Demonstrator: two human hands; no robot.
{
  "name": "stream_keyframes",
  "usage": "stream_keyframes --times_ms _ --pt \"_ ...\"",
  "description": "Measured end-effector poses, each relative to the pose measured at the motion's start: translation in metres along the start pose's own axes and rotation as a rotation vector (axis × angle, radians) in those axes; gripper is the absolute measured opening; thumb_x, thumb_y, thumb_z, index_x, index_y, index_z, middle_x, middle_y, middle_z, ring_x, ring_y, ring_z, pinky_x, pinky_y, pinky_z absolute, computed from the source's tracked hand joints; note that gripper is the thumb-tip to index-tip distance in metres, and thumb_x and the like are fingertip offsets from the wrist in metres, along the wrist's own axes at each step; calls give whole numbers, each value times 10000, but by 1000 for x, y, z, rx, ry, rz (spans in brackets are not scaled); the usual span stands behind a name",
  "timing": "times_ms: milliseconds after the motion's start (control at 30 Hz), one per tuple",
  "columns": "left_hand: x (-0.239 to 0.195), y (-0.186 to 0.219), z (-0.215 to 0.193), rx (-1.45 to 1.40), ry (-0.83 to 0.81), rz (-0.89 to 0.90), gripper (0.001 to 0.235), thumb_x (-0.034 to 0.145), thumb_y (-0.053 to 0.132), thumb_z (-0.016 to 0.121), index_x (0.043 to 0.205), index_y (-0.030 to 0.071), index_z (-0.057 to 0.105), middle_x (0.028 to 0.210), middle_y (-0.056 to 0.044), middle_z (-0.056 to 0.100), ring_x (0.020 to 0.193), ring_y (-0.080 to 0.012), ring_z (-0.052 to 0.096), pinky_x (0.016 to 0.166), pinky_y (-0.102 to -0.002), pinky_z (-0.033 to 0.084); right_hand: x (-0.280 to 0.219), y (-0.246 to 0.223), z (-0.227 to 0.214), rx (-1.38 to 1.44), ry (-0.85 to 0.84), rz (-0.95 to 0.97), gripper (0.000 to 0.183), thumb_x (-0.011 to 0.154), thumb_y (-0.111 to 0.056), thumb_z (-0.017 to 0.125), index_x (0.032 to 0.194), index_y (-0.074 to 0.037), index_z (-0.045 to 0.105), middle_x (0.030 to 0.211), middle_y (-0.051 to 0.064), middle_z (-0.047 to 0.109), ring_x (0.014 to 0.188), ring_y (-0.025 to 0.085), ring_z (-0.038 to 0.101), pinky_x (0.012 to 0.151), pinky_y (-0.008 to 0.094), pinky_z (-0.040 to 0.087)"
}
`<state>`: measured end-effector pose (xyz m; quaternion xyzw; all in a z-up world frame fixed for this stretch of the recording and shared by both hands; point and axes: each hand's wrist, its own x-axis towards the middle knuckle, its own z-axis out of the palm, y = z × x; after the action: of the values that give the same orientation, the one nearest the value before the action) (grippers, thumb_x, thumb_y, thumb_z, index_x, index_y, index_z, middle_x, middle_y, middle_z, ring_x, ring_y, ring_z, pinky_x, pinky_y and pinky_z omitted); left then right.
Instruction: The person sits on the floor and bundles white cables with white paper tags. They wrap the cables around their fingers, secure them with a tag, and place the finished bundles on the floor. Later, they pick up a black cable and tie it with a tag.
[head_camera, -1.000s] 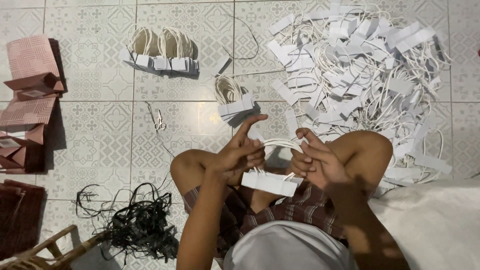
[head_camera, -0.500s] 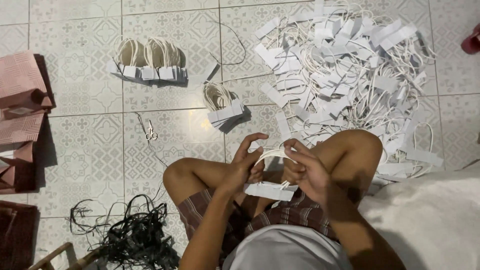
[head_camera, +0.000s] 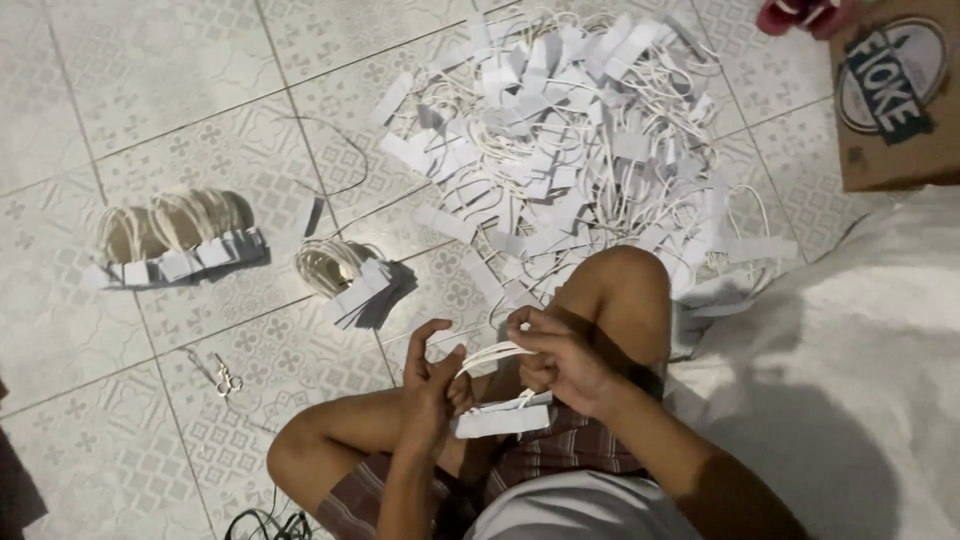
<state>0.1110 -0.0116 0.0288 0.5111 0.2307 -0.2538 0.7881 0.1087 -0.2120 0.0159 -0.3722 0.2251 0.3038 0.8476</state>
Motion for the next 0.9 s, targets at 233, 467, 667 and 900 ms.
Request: stream_keyframes --times_ms 233,467,667,900 --pt "33 -16 24 166 -31 -27 245 986 258 623 1208 153 629 482 24 291 423 -99 246 420 -276 219 5 -5 -27 74 49 -42 84 1029 -181 594 1015 -140 522 562 -63 201 449 90 148 440 274 140" --pt "56 -24 58 17 -165 -92 519 906 380 640 1362 222 450 727 -82 465 622 -185 432 566 -326 344 -1 -29 -73 274 16 -167 29 1030 -123 561 1029 -116 534 556 -59 233 437 87 175 432 272 167" --pt "83 -90 71 -654 -512 20 811 965 671 538 1600 224 302 1483 -334 453 1330 -474 473 1088 -601 364 -9 -48 -92 516 56 -411 246 1059 -187 532 817 -165 492 554 -62 268 422 79 172 415 275 162" --pt "80 -124 109 -635 -579 184 727 1102 381 562 1660 195 134 1553 -259 433 1400 -400 469 1208 -569 283 -11 -35 -104 576 276 -436 240 1044 -306 572 1152 -107 653 575 -62 251 464 83 194 606 298 424"
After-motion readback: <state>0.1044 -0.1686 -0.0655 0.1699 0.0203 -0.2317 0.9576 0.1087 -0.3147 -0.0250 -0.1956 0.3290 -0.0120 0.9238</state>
